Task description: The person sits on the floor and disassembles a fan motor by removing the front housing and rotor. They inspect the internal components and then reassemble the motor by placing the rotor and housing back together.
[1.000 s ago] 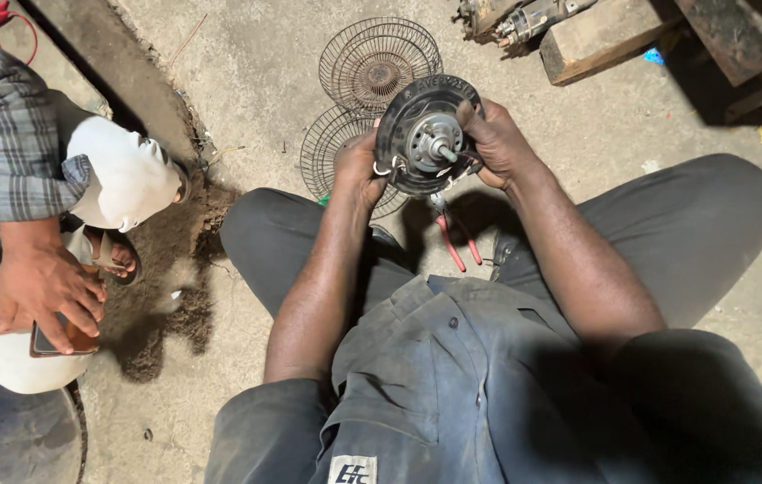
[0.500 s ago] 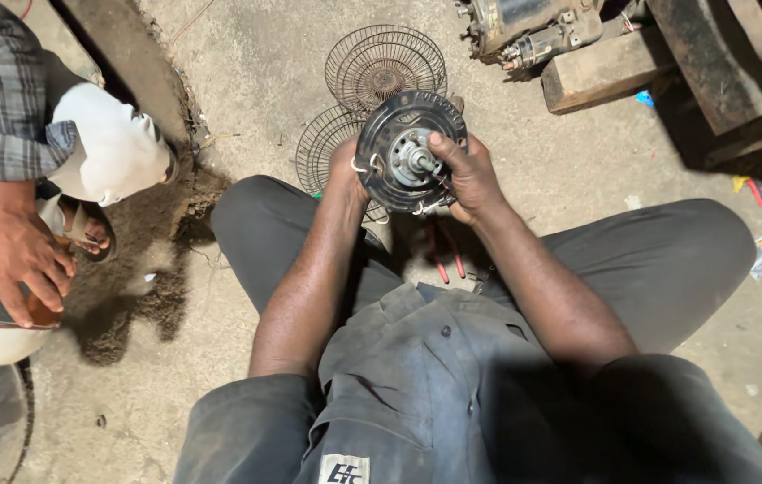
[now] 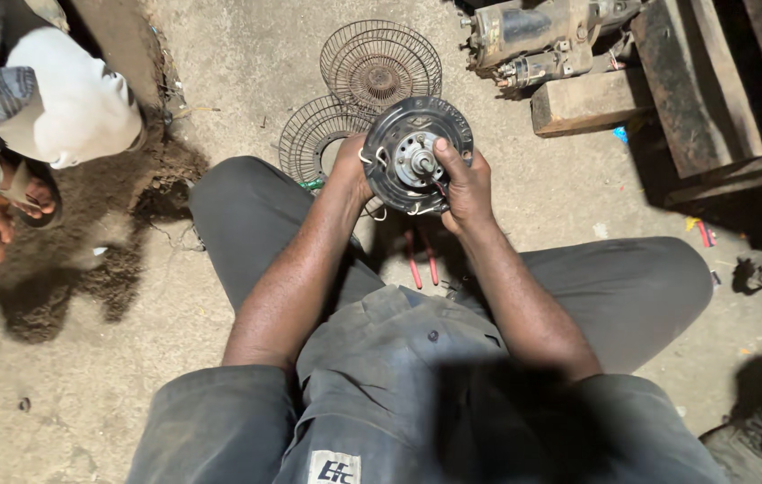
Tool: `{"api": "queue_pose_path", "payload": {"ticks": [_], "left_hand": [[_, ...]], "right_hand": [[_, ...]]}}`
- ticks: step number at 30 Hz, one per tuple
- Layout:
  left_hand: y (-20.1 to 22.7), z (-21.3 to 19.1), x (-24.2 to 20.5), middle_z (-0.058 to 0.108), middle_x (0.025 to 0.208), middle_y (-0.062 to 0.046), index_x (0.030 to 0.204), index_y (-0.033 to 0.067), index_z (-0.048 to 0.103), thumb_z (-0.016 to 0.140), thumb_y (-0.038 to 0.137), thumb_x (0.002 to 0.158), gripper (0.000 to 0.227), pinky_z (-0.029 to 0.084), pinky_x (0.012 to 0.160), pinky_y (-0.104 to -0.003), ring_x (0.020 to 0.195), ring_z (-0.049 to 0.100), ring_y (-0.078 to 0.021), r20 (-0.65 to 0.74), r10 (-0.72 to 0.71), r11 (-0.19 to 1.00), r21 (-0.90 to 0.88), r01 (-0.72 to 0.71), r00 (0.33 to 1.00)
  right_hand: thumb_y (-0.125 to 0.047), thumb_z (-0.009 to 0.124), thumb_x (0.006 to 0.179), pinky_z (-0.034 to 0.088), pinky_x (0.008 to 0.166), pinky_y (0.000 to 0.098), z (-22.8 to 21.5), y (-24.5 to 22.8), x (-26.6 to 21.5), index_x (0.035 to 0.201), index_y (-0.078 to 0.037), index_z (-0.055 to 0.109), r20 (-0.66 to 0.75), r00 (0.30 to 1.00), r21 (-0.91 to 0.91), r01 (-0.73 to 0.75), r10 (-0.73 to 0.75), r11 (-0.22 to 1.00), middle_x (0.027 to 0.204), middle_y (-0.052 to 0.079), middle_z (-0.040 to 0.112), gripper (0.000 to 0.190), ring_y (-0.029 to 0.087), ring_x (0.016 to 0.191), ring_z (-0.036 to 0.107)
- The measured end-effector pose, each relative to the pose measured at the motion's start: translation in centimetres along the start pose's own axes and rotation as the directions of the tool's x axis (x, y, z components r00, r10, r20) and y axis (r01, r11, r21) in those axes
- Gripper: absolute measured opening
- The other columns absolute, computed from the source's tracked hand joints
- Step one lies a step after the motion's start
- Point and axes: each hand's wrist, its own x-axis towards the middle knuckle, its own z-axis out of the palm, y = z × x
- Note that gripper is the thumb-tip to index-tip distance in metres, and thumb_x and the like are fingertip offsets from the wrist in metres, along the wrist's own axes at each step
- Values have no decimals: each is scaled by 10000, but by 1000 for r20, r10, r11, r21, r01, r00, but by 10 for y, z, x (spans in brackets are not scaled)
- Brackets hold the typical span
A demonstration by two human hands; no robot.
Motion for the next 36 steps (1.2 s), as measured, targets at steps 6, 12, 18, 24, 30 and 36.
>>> {"api": "queue_pose_path", "payload": {"ticks": [6, 12, 18, 24, 30, 36], "left_hand": [[-8, -5, 8, 730, 845, -225, 966, -149, 684, 586, 38, 957, 212, 637, 612, -442, 640, 723, -295, -40, -17, 999, -28, 16, 999], [-13, -4, 8, 726, 827, -221, 963, -150, 684, 554, 53, 967, 241, 635, 605, -443, 634, 723, -292, -79, -24, 999, -32, 21, 997], [-17, 7, 0, 722, 808, -209, 963, -125, 686, 511, 100, 977, 286, 631, 581, -439, 617, 718, -289, -86, -56, 997, -52, 52, 995], [-18, 21, -3, 725, 810, -196, 973, -120, 684, 520, 89, 987, 266, 634, 578, -428, 618, 716, -277, -113, -61, 998, 20, 63, 992], [-23, 14, 4, 712, 778, -198, 921, -127, 693, 554, 67, 967, 243, 617, 544, -433, 590, 701, -283, -118, -38, 999, -21, 36, 992], [-32, 5, 9, 703, 763, -186, 916, -141, 690, 597, 37, 935, 202, 604, 518, -423, 572, 689, -266, -128, 10, 1000, 2, -10, 992]], "right_hand": [[-224, 794, 930, 601, 920, 343, -1, 5, 0, 1254, 31, 635, -22, 999, -36, 36, -37, 999, 1135, 111, 725, 442, 174, 1010, 703], [-254, 787, 915, 624, 921, 380, 2, 3, -3, 1272, 27, 604, -65, 998, -73, -23, 18, 997, 1135, 134, 715, 490, 199, 1016, 716], [-284, 783, 913, 623, 922, 378, -2, 3, 2, 1282, 23, 599, -104, 994, -97, -48, 38, 994, 1148, 135, 712, 514, 204, 1033, 714], [-265, 796, 918, 610, 926, 381, -10, 1, 8, 1297, 15, 592, -95, 995, -48, -27, 22, 998, 1161, 124, 702, 513, 203, 1030, 702], [-269, 791, 912, 618, 915, 374, -15, 0, 8, 1284, 12, 610, -103, 995, -109, -22, 11, 994, 1145, 123, 718, 500, 198, 1024, 713], [-246, 799, 922, 608, 919, 379, -13, 0, 8, 1288, 14, 598, -72, 997, -49, -25, 21, 999, 1159, 118, 704, 492, 199, 1027, 702]]}}
